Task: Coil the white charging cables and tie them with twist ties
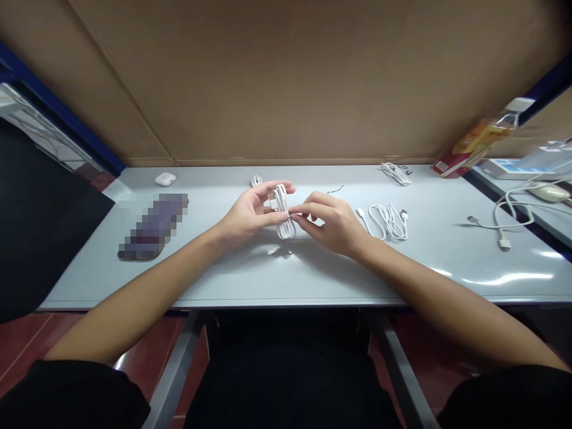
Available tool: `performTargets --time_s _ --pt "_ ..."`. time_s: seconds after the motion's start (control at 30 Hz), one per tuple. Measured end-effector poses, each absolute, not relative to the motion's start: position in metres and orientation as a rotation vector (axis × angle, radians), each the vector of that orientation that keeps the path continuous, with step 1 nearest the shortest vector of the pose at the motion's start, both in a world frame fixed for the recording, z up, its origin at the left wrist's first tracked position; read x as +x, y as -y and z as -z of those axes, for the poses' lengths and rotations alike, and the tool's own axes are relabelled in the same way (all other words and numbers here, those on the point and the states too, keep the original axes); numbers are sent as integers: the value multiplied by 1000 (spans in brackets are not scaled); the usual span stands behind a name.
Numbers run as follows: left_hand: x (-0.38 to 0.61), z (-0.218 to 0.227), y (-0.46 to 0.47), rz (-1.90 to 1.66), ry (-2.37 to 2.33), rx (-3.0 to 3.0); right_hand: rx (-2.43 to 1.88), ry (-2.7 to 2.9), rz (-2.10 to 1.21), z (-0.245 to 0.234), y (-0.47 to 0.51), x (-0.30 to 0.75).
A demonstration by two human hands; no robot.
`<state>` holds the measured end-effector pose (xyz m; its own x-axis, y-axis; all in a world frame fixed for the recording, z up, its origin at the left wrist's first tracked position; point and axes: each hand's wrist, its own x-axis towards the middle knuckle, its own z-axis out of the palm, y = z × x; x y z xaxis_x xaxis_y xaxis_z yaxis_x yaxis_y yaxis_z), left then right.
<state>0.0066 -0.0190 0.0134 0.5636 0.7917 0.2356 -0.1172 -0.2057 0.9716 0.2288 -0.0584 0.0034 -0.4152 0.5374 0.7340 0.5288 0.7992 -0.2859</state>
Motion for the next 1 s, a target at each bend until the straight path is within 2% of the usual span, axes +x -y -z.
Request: performTargets --time_s 0.23,0.7,1.0 --pt "4 -17 22 -808 -602 1675 -757 2134 24 4 56 227" --pt "9 -12 22 -877 -631 1483 -766 2208 255 -1 58 226" --pt "10 -12 22 -880 -737 1502 -780 2147 34 1 57 227"
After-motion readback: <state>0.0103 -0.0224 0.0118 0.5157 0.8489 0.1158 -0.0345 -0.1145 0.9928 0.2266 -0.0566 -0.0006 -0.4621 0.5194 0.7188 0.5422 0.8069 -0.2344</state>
